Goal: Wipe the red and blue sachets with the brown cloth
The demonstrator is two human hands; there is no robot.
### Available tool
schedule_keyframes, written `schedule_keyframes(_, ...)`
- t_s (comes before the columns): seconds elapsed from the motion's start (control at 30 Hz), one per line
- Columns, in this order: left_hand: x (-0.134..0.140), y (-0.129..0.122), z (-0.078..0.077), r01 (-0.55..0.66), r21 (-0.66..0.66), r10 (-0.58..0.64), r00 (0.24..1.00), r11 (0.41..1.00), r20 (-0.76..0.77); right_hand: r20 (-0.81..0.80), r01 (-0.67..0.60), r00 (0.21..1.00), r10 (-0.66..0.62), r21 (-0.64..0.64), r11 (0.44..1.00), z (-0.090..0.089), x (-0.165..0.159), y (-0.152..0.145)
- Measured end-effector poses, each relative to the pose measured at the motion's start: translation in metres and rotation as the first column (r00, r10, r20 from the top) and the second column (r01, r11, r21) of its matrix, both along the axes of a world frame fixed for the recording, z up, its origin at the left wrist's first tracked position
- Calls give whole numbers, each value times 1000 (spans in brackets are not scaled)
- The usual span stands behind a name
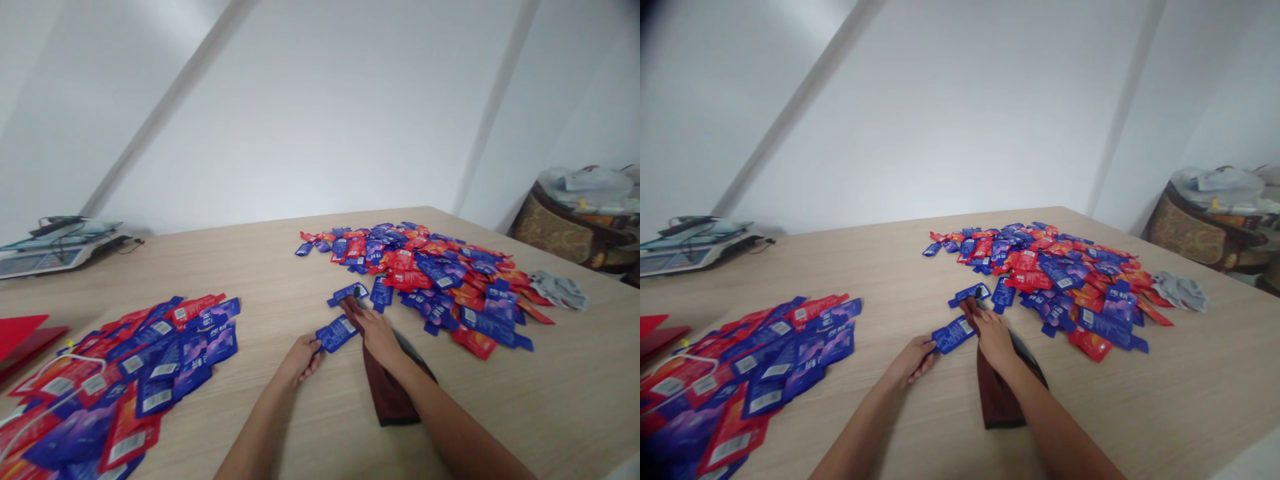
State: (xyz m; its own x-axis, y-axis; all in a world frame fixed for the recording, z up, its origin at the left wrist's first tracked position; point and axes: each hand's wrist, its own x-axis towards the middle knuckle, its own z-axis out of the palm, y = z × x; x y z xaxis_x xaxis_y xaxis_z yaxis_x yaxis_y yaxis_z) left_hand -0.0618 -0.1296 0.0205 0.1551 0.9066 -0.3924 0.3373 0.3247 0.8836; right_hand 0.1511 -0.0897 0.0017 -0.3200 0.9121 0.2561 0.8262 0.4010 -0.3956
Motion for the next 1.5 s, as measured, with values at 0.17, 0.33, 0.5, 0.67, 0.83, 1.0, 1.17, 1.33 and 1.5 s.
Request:
schedule_keyframes(0.17,2,1,-1,22,15,-21,1000,1000,-18,-128,3,992,15,140,990,0,6,-6)
schedule_keyframes(0.33,6,1,-3,-20,23,22,999,1000,-50,-53,-252,964,260,130,959,6,-36,-41)
schedule_keyframes(0.5,5,2,-2,22,11,-21,994,1000,-109,8,-119,993,118,16,993,6,-23,-24)
schedule_keyframes(0.67,0,-3,16,84,155,26,803,984,-596,-14,108,994,-107,30,994,-3,14,3)
schedule_keyframes(0.83,20,-19,22,354,508,257,560,785,-788,-195,148,972,-128,94,985,-14,19,8)
schedule_keyframes(1.0,40,-23,-7,612,468,64,563,637,-824,-264,135,959,-105,98,986,-20,22,12)
schedule_keyframes(1.17,4,-5,-18,352,440,318,354,826,-879,-287,124,953,-93,93,988,-21,23,14)
schedule_keyframes(1.33,-77,9,-18,13,463,459,111,886,-882,-316,128,943,-100,70,989,-18,21,13)
schedule_keyframes(1.5,-104,10,-20,-76,515,520,81,854,-850,-474,167,874,-102,97,981,-19,20,15)
